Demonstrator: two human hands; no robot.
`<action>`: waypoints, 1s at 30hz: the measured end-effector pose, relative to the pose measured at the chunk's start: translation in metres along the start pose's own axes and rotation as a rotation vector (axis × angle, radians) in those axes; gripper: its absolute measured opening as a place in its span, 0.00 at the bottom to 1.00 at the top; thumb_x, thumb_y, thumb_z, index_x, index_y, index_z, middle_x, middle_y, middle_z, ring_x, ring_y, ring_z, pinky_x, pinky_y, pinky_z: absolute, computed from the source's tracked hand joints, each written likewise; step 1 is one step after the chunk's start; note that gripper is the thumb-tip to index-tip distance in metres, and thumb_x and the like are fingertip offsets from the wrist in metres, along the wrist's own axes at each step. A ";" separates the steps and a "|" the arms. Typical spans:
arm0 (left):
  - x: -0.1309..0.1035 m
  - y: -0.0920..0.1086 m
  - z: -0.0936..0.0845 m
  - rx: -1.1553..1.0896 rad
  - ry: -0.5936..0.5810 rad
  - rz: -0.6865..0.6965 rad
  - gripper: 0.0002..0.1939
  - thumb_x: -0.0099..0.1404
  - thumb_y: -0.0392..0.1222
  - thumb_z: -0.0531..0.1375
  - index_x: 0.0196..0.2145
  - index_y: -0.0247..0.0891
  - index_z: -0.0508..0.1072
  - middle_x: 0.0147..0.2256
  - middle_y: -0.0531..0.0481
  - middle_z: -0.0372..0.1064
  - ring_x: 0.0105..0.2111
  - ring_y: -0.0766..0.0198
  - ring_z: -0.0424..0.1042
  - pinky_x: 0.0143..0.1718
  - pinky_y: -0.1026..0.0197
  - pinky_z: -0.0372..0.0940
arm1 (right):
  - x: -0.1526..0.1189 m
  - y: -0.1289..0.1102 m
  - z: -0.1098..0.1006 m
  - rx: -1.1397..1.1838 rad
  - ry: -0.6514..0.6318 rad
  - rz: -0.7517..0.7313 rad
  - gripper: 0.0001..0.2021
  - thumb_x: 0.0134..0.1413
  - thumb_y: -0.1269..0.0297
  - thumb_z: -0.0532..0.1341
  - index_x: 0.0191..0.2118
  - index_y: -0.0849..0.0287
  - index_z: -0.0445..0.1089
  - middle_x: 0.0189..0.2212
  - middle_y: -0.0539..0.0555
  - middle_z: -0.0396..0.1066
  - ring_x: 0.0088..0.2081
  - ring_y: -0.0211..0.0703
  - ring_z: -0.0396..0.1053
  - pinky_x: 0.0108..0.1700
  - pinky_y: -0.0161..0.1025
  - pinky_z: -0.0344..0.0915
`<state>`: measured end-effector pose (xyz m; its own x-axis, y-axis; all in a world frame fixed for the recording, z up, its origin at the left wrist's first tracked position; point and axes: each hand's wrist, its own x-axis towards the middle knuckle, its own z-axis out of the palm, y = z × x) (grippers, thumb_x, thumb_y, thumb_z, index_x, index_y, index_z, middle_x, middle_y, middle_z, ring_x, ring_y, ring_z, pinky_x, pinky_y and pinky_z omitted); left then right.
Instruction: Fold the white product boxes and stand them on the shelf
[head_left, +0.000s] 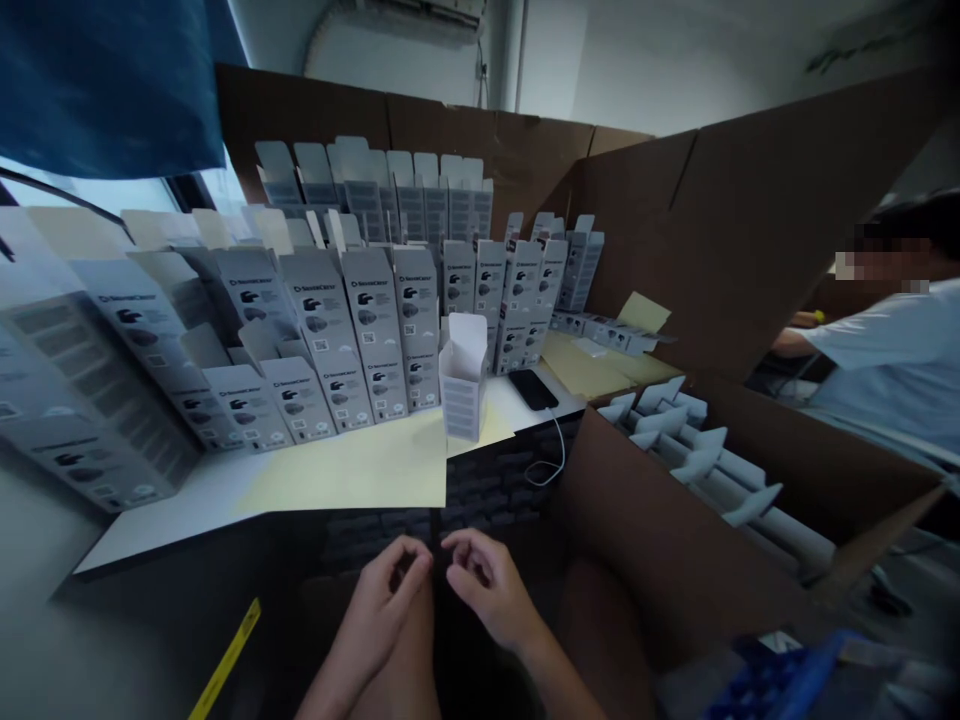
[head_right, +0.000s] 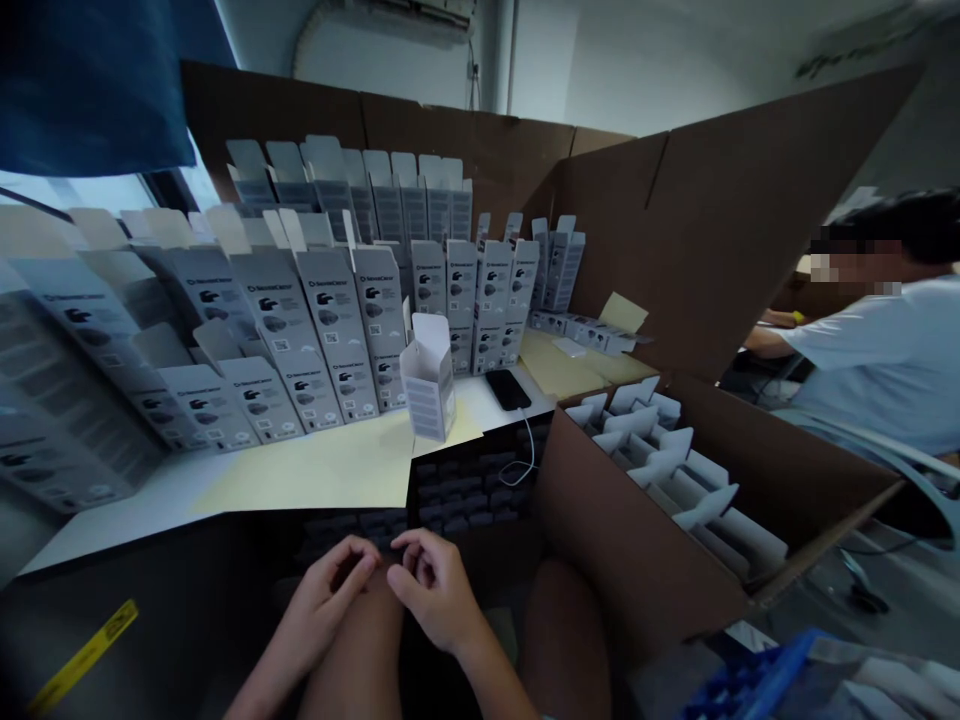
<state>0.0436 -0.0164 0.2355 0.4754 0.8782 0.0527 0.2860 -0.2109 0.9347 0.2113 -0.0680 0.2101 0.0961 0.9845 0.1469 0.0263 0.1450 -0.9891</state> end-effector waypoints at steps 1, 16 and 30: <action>-0.002 0.004 0.005 0.028 -0.037 0.016 0.15 0.68 0.54 0.55 0.34 0.40 0.72 0.33 0.50 0.70 0.35 0.60 0.68 0.38 0.60 0.61 | -0.008 -0.001 -0.003 -0.007 0.003 -0.009 0.12 0.51 0.61 0.63 0.41 0.59 0.74 0.27 0.47 0.64 0.23 0.32 0.53 0.26 0.33 0.49; 0.016 0.023 0.055 0.025 -0.277 0.146 0.13 0.66 0.52 0.59 0.31 0.40 0.74 0.33 0.48 0.72 0.35 0.58 0.69 0.38 0.59 0.61 | -0.052 -0.006 -0.058 -0.022 0.222 0.022 0.10 0.52 0.61 0.64 0.25 0.60 0.69 0.23 0.48 0.63 0.27 0.37 0.59 0.32 0.35 0.55; 0.199 0.048 0.006 -0.157 0.114 0.209 0.53 0.39 0.45 0.75 0.60 0.41 0.55 0.60 0.34 0.61 0.57 0.48 0.66 0.54 0.49 0.66 | -0.079 -0.004 -0.084 0.039 0.190 -0.030 0.09 0.49 0.62 0.64 0.24 0.59 0.66 0.23 0.48 0.62 0.26 0.36 0.57 0.29 0.35 0.52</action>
<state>0.1573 0.1459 0.2886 0.4117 0.8669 0.2811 0.0549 -0.3315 0.9418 0.2873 -0.1548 0.2037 0.2822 0.9437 0.1725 -0.0060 0.1815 -0.9834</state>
